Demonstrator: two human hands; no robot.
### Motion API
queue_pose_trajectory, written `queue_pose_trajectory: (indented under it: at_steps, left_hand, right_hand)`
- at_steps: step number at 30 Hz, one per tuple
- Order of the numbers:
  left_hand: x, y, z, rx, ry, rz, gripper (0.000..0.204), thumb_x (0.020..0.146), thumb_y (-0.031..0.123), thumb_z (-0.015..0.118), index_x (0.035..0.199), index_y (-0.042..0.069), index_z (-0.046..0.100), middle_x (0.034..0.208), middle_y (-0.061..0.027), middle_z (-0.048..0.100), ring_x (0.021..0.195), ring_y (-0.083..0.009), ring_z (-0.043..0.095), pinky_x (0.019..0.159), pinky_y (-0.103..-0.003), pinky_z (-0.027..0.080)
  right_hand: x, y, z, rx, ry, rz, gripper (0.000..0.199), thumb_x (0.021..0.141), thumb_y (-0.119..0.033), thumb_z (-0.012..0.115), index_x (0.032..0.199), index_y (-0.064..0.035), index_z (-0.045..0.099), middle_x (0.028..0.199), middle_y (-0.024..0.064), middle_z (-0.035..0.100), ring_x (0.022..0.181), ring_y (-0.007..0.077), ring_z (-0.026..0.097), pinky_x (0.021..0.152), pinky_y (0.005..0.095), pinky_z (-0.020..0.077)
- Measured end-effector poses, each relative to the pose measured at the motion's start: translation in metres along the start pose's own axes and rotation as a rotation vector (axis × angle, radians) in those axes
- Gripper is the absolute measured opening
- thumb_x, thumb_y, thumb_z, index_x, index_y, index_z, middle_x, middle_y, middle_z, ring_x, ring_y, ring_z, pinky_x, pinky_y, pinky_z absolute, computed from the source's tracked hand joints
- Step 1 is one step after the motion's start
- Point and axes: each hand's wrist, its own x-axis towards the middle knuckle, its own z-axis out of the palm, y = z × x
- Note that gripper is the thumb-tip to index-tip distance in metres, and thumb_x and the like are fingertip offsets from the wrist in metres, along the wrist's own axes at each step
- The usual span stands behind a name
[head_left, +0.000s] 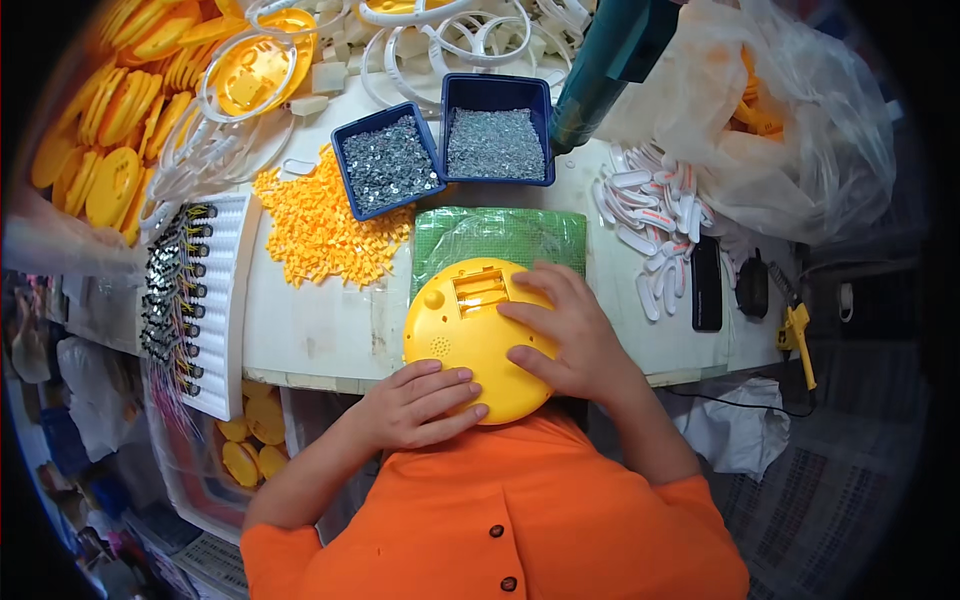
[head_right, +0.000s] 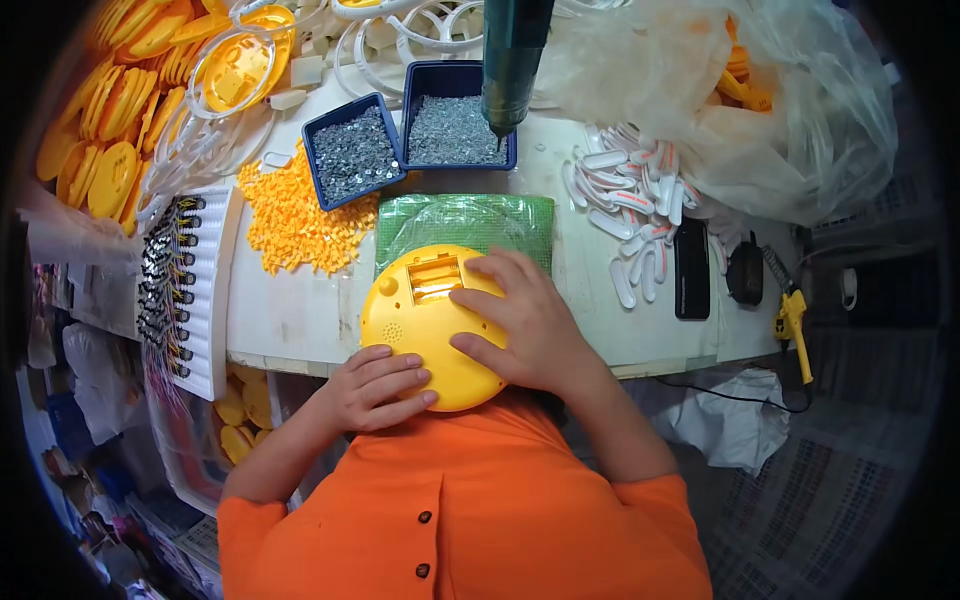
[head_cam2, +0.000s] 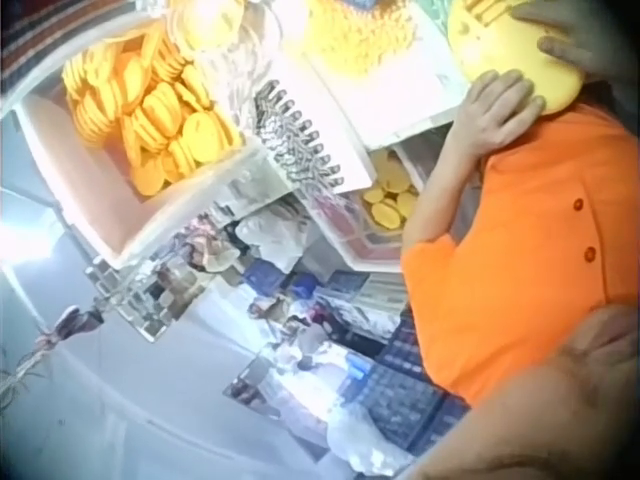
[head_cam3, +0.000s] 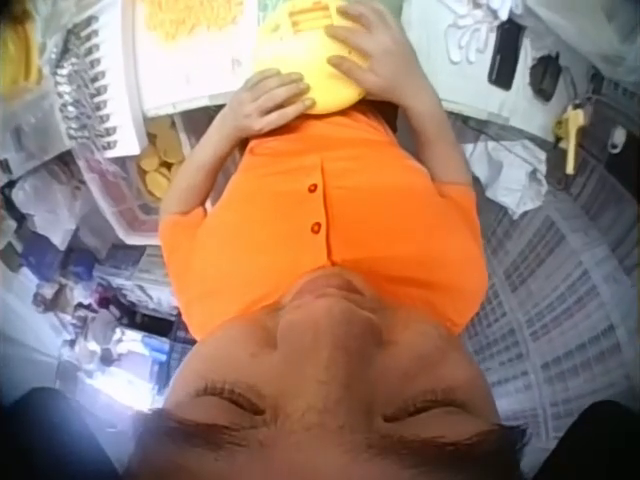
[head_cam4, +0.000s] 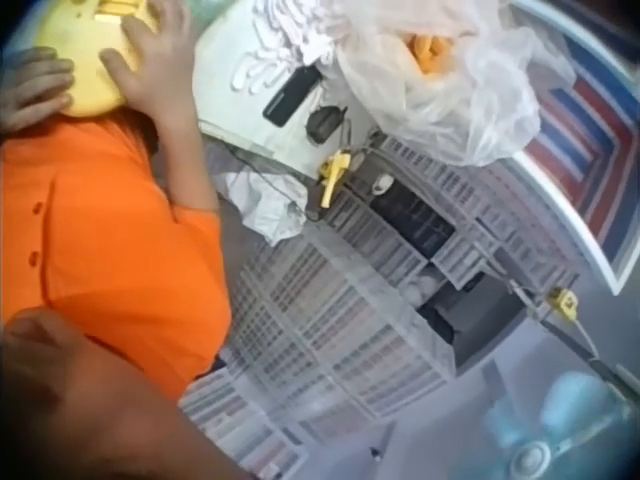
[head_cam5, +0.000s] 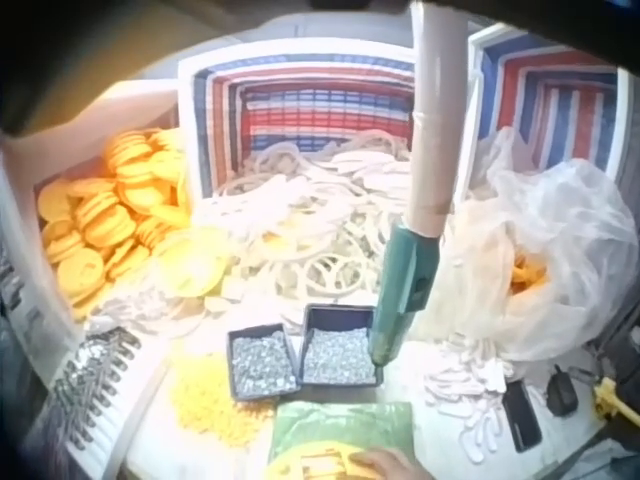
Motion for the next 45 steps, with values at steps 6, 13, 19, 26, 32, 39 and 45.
queue_pose_trajectory:
  at_steps: [6,13,19,26,32,39,45]
  left_hand:
    - [-0.004,0.001,-0.011,0.053,0.051,-0.036,0.033,0.090,0.015,0.070,0.122,0.020,0.067,0.128,-0.0075,0.063,0.117,-0.0262,0.063,0.108,-0.048,0.045]
    - [-0.053,0.025,-0.096,0.802,0.755,-1.204,0.058,0.089,0.033,0.080,0.132,0.001,0.058,0.122,-0.0168,0.068,0.107,-0.0282,0.070,0.087,-0.045,0.058]
    - [-0.135,0.068,-0.174,-0.021,2.104,-1.048,0.061,0.103,0.045,0.053,0.152,0.010,0.045,0.147,-0.0139,0.056,0.130,-0.0343,0.059,0.108,-0.055,0.050]
    - [-0.264,0.109,-0.174,0.113,2.492,-1.141,0.059,0.109,0.049,0.042,0.149,0.006,0.046,0.146,-0.0145,0.056,0.128,-0.0330,0.060,0.104,-0.051,0.053]
    - [-0.442,0.177,-0.025,0.701,2.128,-1.951,0.055,0.103,0.038,0.060,0.137,-0.006,0.054,0.135,-0.0270,0.061,0.117,-0.0374,0.067,0.093,-0.045,0.057]
    - [-0.501,0.178,0.046,0.259,1.321,-2.675,0.058,0.090,0.039,0.068,0.124,-0.008,0.062,0.121,-0.0335,0.066,0.118,-0.0456,0.064,0.100,-0.049,0.050]
    - [-0.500,0.112,0.032,0.394,1.321,-2.741,0.060,0.091,0.032,0.064,0.132,-0.010,0.053,0.123,-0.0346,0.065,0.116,-0.0478,0.063,0.102,-0.051,0.049]
  right_hand:
    - [0.011,0.002,-0.003,0.170,0.070,0.002,0.048,0.098,-0.042,0.060,0.125,-0.0026,0.068,0.134,0.0232,0.057,0.125,0.0423,0.054,0.110,0.0488,0.0402]
    - [-0.007,0.018,-0.029,0.278,0.325,0.267,0.037,0.098,-0.027,0.060,0.125,-0.0016,0.066,0.126,0.0206,0.065,0.121,0.0382,0.059,0.108,0.0454,0.0422]
    - [0.013,0.001,0.039,-0.094,-0.034,0.016,0.039,0.089,-0.016,0.067,0.125,-0.0020,0.066,0.135,0.0181,0.062,0.132,0.0406,0.054,0.114,0.0475,0.0388]
    - [0.018,-0.021,0.060,-0.002,-0.045,-0.140,0.032,0.089,-0.008,0.065,0.120,0.0011,0.066,0.120,0.0199,0.066,0.115,0.0394,0.060,0.102,0.0467,0.0446]
    - [0.043,-0.058,0.088,-0.025,-0.250,-0.321,0.026,0.091,-0.005,0.065,0.116,0.0010,0.066,0.096,0.0167,0.064,0.091,0.0344,0.060,0.083,0.0428,0.0475]
    - [0.069,-0.089,0.118,-0.195,-0.414,-0.390,0.026,0.088,-0.013,0.071,0.113,-0.0045,0.069,0.083,0.0101,0.061,0.077,0.0313,0.060,0.069,0.0435,0.0459]
    - [0.071,-0.081,0.120,-0.209,-0.349,-0.345,0.026,0.085,-0.012,0.073,0.110,-0.0068,0.069,0.074,0.0076,0.059,0.068,0.0300,0.058,0.062,0.0436,0.0439]
